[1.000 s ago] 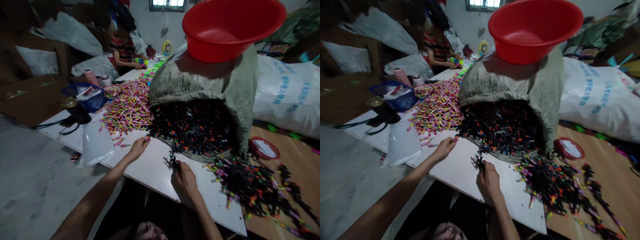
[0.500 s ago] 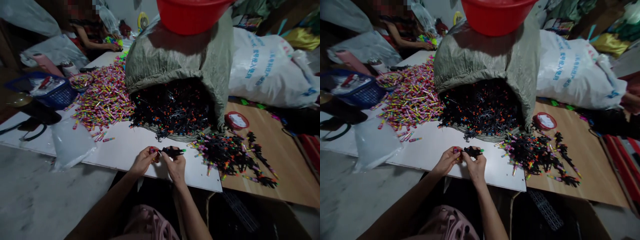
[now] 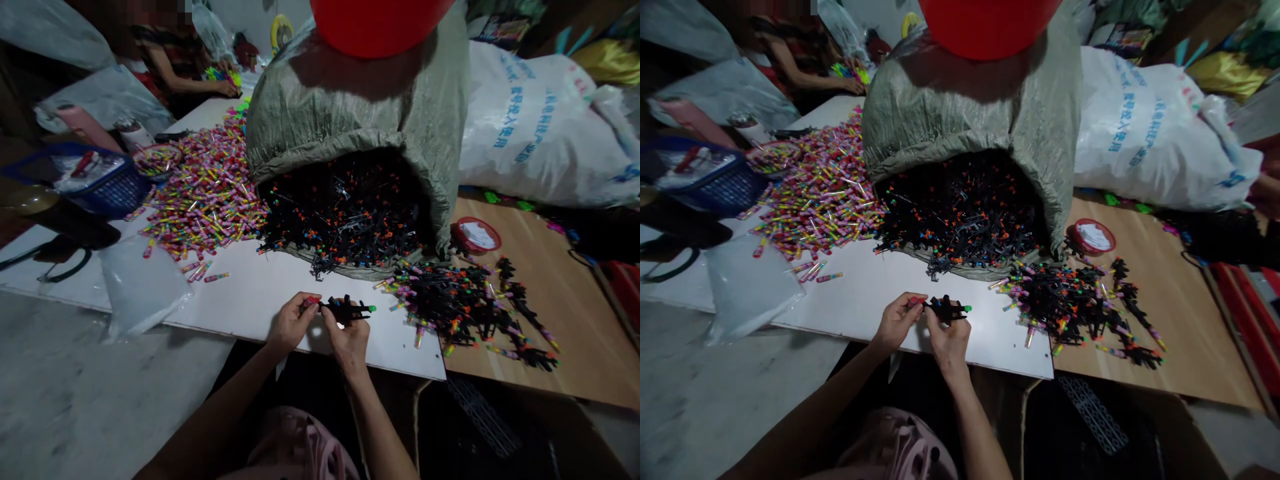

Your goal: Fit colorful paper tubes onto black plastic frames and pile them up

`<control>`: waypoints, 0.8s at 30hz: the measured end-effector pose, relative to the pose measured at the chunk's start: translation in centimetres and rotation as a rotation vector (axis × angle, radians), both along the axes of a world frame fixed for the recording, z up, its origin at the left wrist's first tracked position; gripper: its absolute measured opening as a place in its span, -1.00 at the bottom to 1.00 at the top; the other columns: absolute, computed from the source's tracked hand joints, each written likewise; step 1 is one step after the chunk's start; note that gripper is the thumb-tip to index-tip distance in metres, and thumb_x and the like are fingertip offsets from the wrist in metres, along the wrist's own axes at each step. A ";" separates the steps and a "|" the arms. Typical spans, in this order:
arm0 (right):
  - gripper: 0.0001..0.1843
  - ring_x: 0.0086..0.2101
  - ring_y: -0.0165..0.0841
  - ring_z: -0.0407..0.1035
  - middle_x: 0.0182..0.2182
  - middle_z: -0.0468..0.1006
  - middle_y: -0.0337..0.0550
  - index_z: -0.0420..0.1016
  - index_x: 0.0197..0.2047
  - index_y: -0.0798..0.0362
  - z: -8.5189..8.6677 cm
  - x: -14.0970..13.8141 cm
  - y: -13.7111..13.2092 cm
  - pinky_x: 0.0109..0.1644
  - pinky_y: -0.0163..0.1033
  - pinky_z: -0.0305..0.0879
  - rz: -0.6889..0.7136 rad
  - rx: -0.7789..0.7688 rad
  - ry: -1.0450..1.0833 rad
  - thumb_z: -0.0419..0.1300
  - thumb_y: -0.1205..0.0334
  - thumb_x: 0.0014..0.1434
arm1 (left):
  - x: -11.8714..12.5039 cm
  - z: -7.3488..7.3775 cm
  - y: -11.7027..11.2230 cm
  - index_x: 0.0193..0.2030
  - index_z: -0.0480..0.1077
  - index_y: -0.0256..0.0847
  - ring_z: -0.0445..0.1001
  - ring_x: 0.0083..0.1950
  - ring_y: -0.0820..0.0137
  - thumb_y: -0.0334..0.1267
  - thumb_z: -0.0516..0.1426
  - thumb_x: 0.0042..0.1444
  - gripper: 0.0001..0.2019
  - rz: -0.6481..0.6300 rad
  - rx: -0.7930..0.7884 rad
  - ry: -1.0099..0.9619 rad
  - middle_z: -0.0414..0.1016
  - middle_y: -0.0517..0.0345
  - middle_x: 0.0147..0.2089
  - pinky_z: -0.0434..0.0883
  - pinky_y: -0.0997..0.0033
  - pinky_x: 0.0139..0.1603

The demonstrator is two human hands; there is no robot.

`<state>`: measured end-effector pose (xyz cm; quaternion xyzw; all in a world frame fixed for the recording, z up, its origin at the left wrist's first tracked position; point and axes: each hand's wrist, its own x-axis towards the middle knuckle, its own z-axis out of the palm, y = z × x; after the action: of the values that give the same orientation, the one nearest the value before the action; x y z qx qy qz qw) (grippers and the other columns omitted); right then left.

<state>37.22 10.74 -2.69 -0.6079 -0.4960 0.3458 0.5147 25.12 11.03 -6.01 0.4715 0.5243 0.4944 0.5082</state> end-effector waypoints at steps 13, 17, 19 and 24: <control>-0.55 -0.45 -0.16 0.38 -0.55 0.49 -0.01 0.43 -0.42 0.11 1.4 13.4 1.9 -0.37 -0.09 0.30 -0.347 -0.106 -0.389 0.23 -0.15 -0.16 | -0.6 -1.2 -0.5 -0.11 0.44 -0.21 0.47 -0.11 0.32 -0.13 0.09 0.07 -0.71 -0.025 -0.037 0.169 0.53 0.01 -0.16 0.38 0.32 -0.04; -0.62 -0.22 -0.02 0.34 -0.29 0.48 0.18 0.42 -0.08 0.19 2.6 14.4 4.4 -0.18 0.00 0.23 -0.397 0.014 -0.952 0.11 0.16 0.08 | -0.8 -1.2 0.5 -0.22 0.45 -0.26 0.42 -0.37 0.42 -0.06 0.17 -0.08 -0.65 0.057 -0.269 -0.027 0.49 0.12 -0.40 0.35 0.44 -0.34; -0.65 -0.17 -0.12 0.32 -0.19 0.47 0.12 0.43 -0.03 0.10 1.2 9.8 6.6 -0.14 -0.09 0.23 -0.062 0.128 -1.001 0.02 0.36 0.11 | -0.1 -0.9 0.5 -0.24 0.44 -0.26 0.33 -0.47 0.49 -0.05 0.20 -0.14 -0.64 0.039 -0.310 -0.098 0.43 0.20 -0.49 0.27 0.50 -0.45; -0.59 -0.13 -0.16 0.25 0.00 0.38 0.14 0.43 0.01 0.11 -3.6 -0.1 10.5 -0.10 -0.12 0.21 0.345 0.187 -1.036 0.02 0.48 0.11 | -0.2 -0.6 1.3 -0.25 0.41 -0.28 0.17 -0.59 0.58 -0.05 0.21 -0.13 -0.63 0.171 -0.361 -0.155 0.34 0.28 -0.53 0.09 0.54 -0.57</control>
<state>37.12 21.22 -6.26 -0.5602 -0.8052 0.0355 0.1911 24.94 12.35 -6.65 0.2870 0.6019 0.4686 0.5795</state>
